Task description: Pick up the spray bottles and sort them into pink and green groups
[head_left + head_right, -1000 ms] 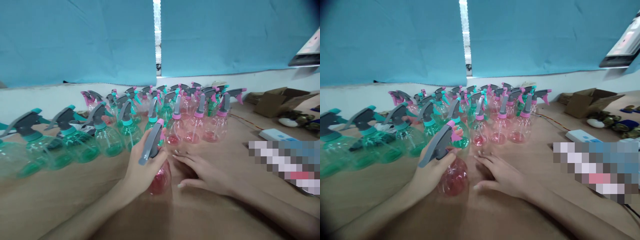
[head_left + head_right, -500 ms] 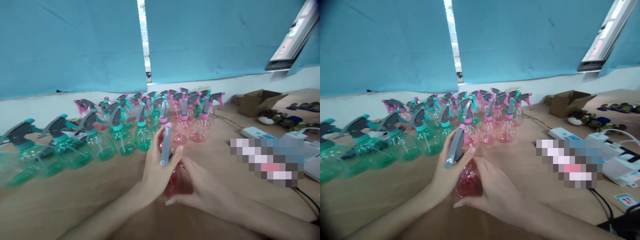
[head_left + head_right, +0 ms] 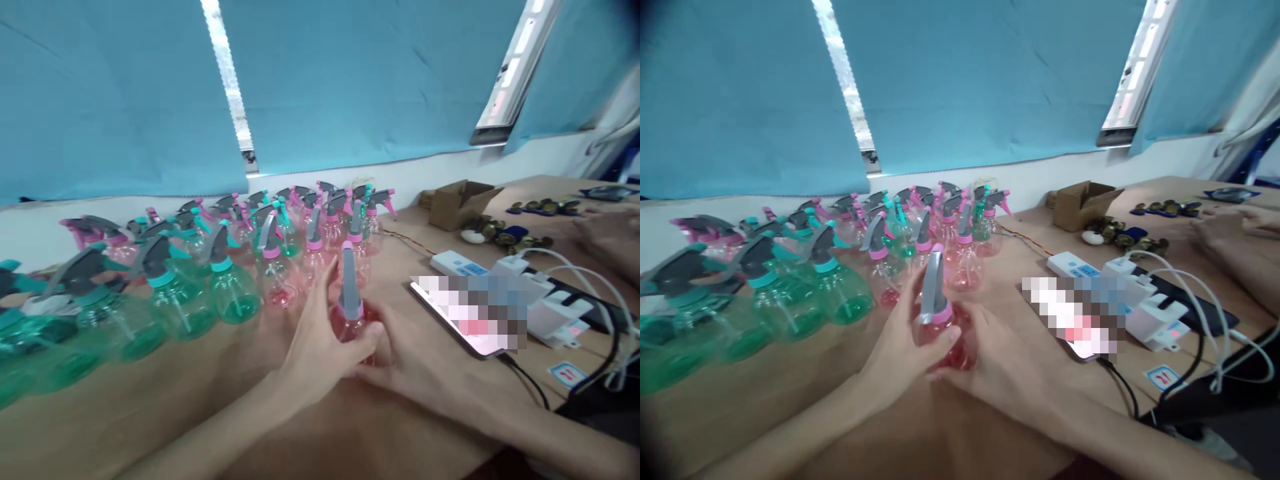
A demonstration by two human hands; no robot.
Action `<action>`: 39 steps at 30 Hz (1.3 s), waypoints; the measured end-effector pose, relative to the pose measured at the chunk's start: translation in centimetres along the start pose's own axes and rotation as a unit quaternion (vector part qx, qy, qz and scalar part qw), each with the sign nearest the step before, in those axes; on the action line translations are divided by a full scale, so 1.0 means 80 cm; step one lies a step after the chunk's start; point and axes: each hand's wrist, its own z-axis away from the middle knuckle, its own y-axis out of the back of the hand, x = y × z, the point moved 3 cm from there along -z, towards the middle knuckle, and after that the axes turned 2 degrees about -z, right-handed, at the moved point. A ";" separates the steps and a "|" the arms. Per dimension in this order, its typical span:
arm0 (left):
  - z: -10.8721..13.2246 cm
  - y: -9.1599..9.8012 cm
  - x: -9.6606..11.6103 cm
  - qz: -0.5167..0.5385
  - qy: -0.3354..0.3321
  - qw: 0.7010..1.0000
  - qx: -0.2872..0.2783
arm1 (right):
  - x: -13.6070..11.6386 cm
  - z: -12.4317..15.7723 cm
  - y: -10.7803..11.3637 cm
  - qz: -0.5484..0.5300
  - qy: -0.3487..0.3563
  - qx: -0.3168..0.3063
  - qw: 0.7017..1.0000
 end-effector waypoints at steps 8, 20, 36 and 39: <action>0.004 -0.023 -0.055 -0.078 0.044 0.993 -0.083 | 0.080 -0.048 0.123 0.102 -0.058 0.118 0.986; -0.023 -0.026 -0.067 -0.072 0.045 0.994 -0.063 | 0.162 -0.112 0.112 0.126 -0.089 0.113 0.982; 0.006 0.025 -0.073 -0.073 0.073 0.994 -0.024 | 0.108 -0.067 0.094 0.222 -0.081 0.151 0.960; 0.021 0.051 -0.079 -0.067 0.080 0.995 -0.004 | 0.052 -0.042 0.068 0.272 -0.020 0.168 0.947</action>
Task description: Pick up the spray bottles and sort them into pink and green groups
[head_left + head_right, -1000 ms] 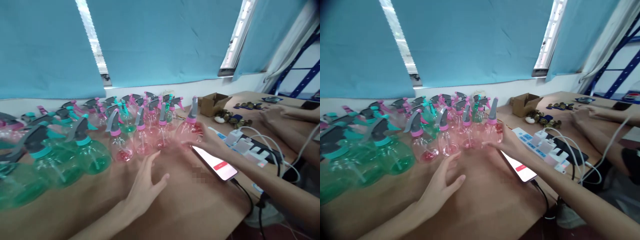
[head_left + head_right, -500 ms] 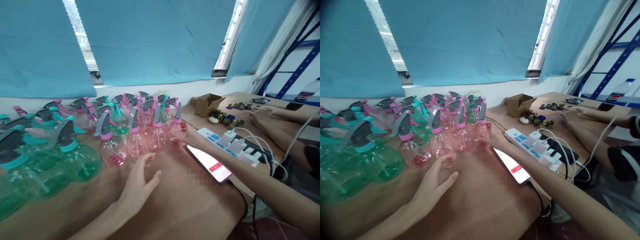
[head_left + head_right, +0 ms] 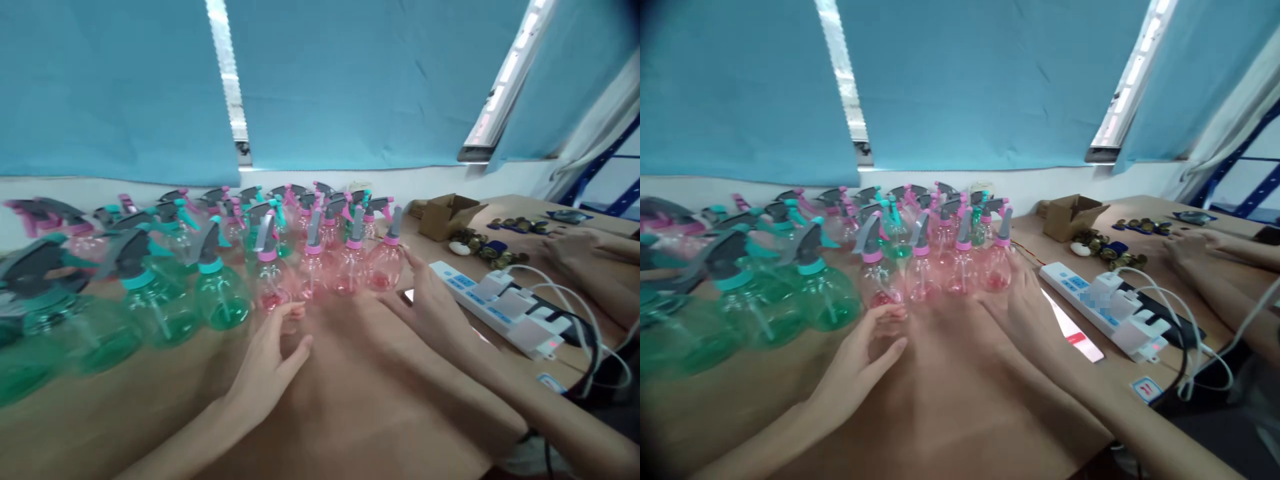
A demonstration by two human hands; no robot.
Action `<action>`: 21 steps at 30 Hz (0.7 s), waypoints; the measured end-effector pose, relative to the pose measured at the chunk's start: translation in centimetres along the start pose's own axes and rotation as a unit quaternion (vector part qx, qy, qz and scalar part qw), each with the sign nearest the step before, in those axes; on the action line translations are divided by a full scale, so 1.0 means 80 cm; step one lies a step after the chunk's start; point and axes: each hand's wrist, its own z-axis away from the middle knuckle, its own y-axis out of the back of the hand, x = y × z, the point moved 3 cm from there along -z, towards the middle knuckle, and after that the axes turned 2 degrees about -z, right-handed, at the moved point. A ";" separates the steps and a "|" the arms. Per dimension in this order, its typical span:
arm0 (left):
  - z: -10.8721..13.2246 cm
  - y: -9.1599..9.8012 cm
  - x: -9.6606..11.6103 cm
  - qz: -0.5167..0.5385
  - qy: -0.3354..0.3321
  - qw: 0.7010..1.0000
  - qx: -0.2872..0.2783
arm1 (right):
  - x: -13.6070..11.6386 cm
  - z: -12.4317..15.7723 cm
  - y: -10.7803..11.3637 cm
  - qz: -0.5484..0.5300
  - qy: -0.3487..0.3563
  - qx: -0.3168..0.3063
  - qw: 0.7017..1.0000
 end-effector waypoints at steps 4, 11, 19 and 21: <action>0.027 0.043 -0.023 0.023 0.025 0.999 0.039 | -0.094 0.022 0.001 -0.041 0.063 -0.043 0.996; 0.104 0.139 -0.056 0.007 0.076 0.990 0.116 | -0.244 0.029 -0.073 -0.209 0.188 -0.250 0.927; 0.215 0.277 -0.113 0.019 0.112 0.963 0.244 | -0.413 0.042 -0.170 -0.299 0.324 -0.321 0.838; 0.242 0.311 -0.132 0.023 0.113 0.952 0.284 | -0.451 0.043 -0.186 -0.314 0.343 -0.317 0.826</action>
